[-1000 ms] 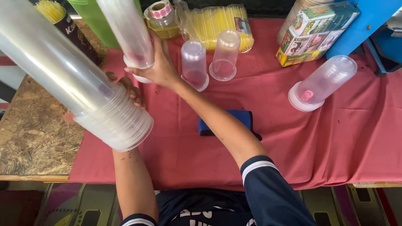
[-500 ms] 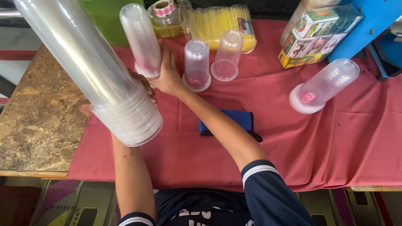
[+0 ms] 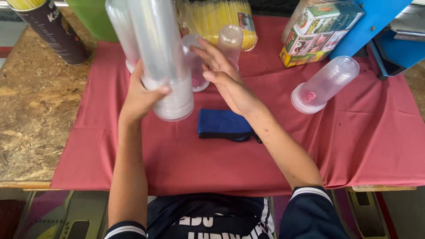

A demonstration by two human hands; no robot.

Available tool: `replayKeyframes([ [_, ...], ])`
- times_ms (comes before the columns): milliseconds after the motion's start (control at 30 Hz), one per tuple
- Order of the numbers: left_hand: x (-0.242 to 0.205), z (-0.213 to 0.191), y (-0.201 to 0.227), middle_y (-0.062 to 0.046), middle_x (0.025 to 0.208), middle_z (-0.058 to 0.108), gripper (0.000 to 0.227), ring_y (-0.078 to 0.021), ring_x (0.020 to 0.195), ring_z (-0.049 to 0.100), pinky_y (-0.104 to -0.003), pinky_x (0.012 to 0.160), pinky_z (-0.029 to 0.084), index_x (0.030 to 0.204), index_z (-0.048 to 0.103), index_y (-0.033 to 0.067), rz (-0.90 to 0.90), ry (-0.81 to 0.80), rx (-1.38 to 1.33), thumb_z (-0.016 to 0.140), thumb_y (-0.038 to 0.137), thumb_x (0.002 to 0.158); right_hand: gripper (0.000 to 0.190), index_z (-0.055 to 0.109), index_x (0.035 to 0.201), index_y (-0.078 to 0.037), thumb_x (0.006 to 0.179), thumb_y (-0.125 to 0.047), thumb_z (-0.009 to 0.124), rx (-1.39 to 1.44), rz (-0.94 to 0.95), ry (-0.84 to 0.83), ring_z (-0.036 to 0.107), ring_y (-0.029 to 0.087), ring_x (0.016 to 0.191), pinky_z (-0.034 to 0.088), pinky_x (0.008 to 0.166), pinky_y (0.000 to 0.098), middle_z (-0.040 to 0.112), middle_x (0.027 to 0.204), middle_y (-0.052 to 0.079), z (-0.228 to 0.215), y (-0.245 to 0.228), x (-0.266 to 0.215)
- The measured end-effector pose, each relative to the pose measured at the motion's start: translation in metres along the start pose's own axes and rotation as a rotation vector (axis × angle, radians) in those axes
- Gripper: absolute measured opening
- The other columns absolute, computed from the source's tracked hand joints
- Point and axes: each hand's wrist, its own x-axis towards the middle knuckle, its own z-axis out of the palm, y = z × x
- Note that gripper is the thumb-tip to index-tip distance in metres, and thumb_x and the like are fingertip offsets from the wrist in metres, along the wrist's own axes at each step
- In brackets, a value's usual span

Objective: Wiping the inside and outside of plastic cups with a blue cloth and organizing them into stacks.

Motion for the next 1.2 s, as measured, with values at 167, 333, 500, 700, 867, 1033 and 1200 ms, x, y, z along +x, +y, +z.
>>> replayKeyframes([
  [167, 0.009, 0.045, 0.03, -0.024, 0.131, 0.06, 0.106, -0.0385, 0.118, 0.059, -0.052, 0.088, 0.055, 0.139, 0.047, -0.0056, 0.366, -0.013, 1.025, 0.086, 0.065, 0.07, 0.072, 0.035, 0.148, -0.012, 0.093, -0.014, 0.083, 0.079, -0.376, 0.265, 0.05, 0.02, 0.134, 0.046, 0.117, 0.0363, 0.048, 0.146, 0.011, 0.0, 0.03, 0.014],
  [333, 0.004, 0.058, 0.018, -0.023, 0.135, 0.059, 0.103, -0.0392, 0.118, 0.06, -0.052, 0.098, 0.052, 0.149, 0.04, -0.0018, 0.582, -0.006, 1.15, 0.082, 0.065, 0.084, 0.066, 0.04, 0.149, -0.007, 0.097, -0.009, 0.08, 0.106, -0.516, 0.623, 0.066, 0.031, 0.129, 0.051, 0.119, 0.0454, 0.064, 0.14, 0.018, 0.027, 0.018, 0.016],
  [500, 0.004, 0.064, 0.032, -0.021, 0.133, 0.062, 0.105, -0.0359, 0.109, 0.063, -0.048, 0.092, 0.052, 0.149, 0.041, -0.0027, 0.596, -0.014, 1.125, 0.079, 0.07, 0.083, 0.061, 0.047, 0.141, -0.006, 0.092, -0.014, 0.084, 0.116, -0.487, 0.644, 0.07, 0.031, 0.12, 0.057, 0.108, 0.0471, 0.067, 0.129, 0.017, 0.021, 0.007, 0.014],
  [700, 0.001, 0.063, 0.037, -0.018, 0.151, 0.054, 0.115, -0.035, 0.12, 0.064, -0.049, 0.099, 0.052, 0.152, 0.032, 0.0002, 0.43, -0.099, 0.979, 0.08, 0.071, 0.075, 0.057, 0.051, 0.137, -0.008, 0.092, -0.017, 0.086, 0.112, -0.472, 0.528, 0.072, 0.029, 0.114, 0.059, 0.103, 0.0451, 0.068, 0.125, 0.014, 0.011, 0.004, 0.013],
  [867, -0.001, 0.063, 0.06, -0.014, 0.158, 0.044, 0.117, -0.0288, 0.124, 0.064, -0.045, 0.097, 0.057, 0.155, 0.026, 0.0056, 0.274, -0.175, 0.75, 0.086, 0.061, 0.071, 0.055, 0.054, 0.131, -0.004, 0.091, -0.025, 0.085, 0.009, -0.405, 0.386, 0.072, 0.031, 0.116, 0.062, 0.1, 0.0457, 0.067, 0.125, 0.014, 0.01, -0.025, 0.009],
  [1033, -0.002, 0.068, 0.071, -0.015, 0.163, 0.032, 0.119, -0.0297, 0.144, 0.048, -0.042, 0.119, 0.046, 0.157, 0.02, 0.007, 0.146, -0.39, 0.378, 0.087, 0.048, 0.068, 0.053, 0.055, 0.129, -0.002, 0.092, -0.028, 0.081, -0.053, -0.382, 0.167, 0.069, 0.028, 0.115, 0.059, 0.104, 0.0447, 0.064, 0.126, 0.013, 0.004, -0.043, -0.002],
  [1200, -0.003, 0.062, 0.064, -0.015, 0.157, 0.035, 0.116, -0.0264, 0.138, 0.045, -0.04, 0.116, 0.043, 0.155, 0.021, 0.0082, 0.018, -0.543, 0.138, 0.087, 0.041, 0.066, 0.065, 0.043, 0.138, -0.004, 0.092, -0.03, 0.08, -0.006, -0.376, 0.042, 0.068, 0.036, 0.114, 0.061, 0.103, 0.0517, 0.061, 0.124, 0.017, 0.007, -0.057, -0.005],
])
